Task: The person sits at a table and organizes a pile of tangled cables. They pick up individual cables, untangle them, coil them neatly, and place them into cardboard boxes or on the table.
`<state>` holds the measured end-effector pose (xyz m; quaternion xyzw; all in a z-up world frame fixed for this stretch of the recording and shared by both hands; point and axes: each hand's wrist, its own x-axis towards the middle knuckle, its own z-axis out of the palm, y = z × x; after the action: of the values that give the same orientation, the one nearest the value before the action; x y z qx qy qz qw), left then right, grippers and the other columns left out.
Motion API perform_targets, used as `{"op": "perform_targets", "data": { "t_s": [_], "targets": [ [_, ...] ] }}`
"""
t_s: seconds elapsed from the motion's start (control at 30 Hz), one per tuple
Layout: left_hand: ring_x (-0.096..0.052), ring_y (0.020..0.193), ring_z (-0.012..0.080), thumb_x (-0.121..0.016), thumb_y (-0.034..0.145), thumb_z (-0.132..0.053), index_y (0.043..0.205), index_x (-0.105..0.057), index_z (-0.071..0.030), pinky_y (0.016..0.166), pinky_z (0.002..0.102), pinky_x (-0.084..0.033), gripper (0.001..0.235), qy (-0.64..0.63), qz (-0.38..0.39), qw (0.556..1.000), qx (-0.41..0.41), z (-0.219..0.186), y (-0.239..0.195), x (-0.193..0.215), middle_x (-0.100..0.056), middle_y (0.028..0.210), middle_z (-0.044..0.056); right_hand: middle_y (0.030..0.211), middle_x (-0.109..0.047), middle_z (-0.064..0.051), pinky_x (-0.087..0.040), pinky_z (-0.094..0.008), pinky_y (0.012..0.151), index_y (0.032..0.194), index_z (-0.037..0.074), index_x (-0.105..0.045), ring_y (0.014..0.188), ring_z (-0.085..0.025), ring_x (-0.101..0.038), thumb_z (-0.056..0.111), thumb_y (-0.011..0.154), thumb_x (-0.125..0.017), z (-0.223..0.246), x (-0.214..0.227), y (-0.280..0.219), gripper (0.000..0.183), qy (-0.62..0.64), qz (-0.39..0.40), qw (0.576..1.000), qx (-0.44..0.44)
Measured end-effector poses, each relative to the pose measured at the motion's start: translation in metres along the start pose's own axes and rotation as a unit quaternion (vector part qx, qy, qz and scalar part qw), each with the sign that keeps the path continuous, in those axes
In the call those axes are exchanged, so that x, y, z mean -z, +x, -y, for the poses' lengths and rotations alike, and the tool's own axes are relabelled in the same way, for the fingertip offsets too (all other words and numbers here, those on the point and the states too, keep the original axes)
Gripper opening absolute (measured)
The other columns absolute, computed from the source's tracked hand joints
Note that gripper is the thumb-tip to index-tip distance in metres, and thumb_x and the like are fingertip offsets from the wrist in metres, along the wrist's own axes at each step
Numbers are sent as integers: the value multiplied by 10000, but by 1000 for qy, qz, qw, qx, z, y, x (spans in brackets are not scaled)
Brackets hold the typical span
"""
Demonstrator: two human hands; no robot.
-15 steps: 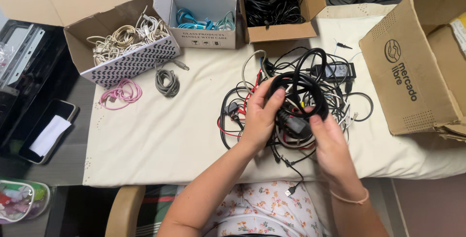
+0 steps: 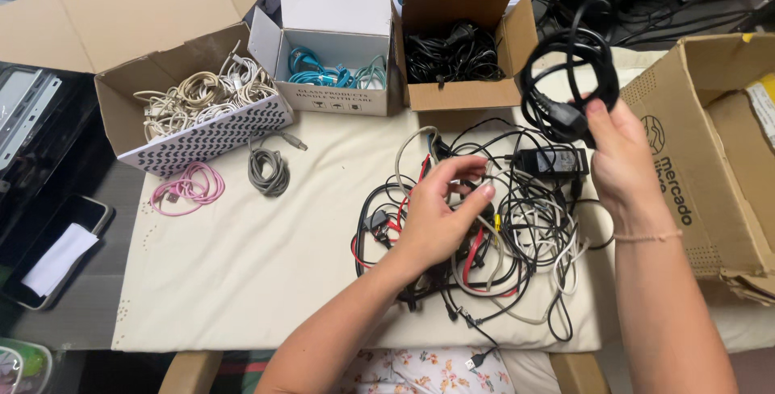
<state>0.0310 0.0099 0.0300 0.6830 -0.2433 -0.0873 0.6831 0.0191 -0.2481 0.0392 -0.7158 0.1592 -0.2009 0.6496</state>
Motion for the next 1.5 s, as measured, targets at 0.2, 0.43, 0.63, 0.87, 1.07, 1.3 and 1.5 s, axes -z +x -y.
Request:
{"op": "perform_targets", "data": {
  "t_s": [0.2, 0.43, 0.63, 0.87, 1.07, 1.3, 1.5],
  "targets": [
    [-644, 1213, 283, -715, 926, -328, 1302, -640, -138, 1002, 421, -538, 428, 195, -26, 980, -12, 18, 53, 40, -664, 1257, 58, 866, -561, 46, -481, -233, 744, 1245, 145, -687, 821, -66, -525, 207, 1091, -700, -33, -35, 131, 166, -124, 113, 976, 139],
    [-406, 1486, 359, -734, 889, -384, 1418, -521, 22, 1234, 494, -297, 700, 474, 80, 875, -64, 51, 111, 32, -477, 1543, 234, 862, -554, 9, -429, -289, 760, 1226, 153, -688, 840, -128, -505, 188, 1069, -647, -8, -93, 169, 166, -204, 215, 949, 107],
    [-462, 1440, 416, -749, 872, -396, 1431, -481, 128, 1208, 495, -339, 812, 493, 112, 862, -27, 74, 126, 29, -434, 1545, 335, 832, -570, -7, -433, -314, 661, 1151, 130, -660, 792, -156, -527, 273, 1100, -606, -98, -118, 198, 161, -208, 171, 959, 87],
    [-552, 1345, 452, -799, 793, -416, 1363, -554, 116, 1093, 488, -451, 817, 502, 101, 856, -73, 79, 127, 33, -484, 1475, 376, 973, -678, -165, -492, -504, 790, 1110, 94, -655, 999, -347, -622, 346, 1087, -599, -103, -148, 179, 260, -311, 88, 944, 68],
    [-573, 1325, 438, -814, 777, -397, 1323, -582, 118, 1081, 476, -471, 786, 489, 104, 863, -73, 88, 125, 35, -490, 1480, 364, 1065, -656, -124, -365, -565, 967, 996, 125, -641, 1159, -373, -543, 575, 1099, -465, -93, -151, 160, 494, -513, 65, 856, -4],
    [-521, 1387, 432, -791, 813, -394, 1351, -573, 104, 1131, 482, -438, 764, 452, 121, 882, -61, 91, 128, 41, -456, 1525, 337, 1085, -756, -1, -465, -546, 983, 1235, 278, -714, 1177, -317, -644, 664, 1040, -467, -85, -127, 177, 498, -444, 121, 886, -62],
    [-470, 1440, 406, -771, 854, -358, 1395, -544, 87, 1175, 470, -406, 737, 428, 127, 893, -60, 71, 119, 46, -453, 1544, 302, 1292, -692, -121, -442, -525, 1063, 1355, 179, -684, 1282, -355, -578, 356, 1049, -526, -78, -91, 166, 387, -393, 127, 911, -8]
  ]
}}
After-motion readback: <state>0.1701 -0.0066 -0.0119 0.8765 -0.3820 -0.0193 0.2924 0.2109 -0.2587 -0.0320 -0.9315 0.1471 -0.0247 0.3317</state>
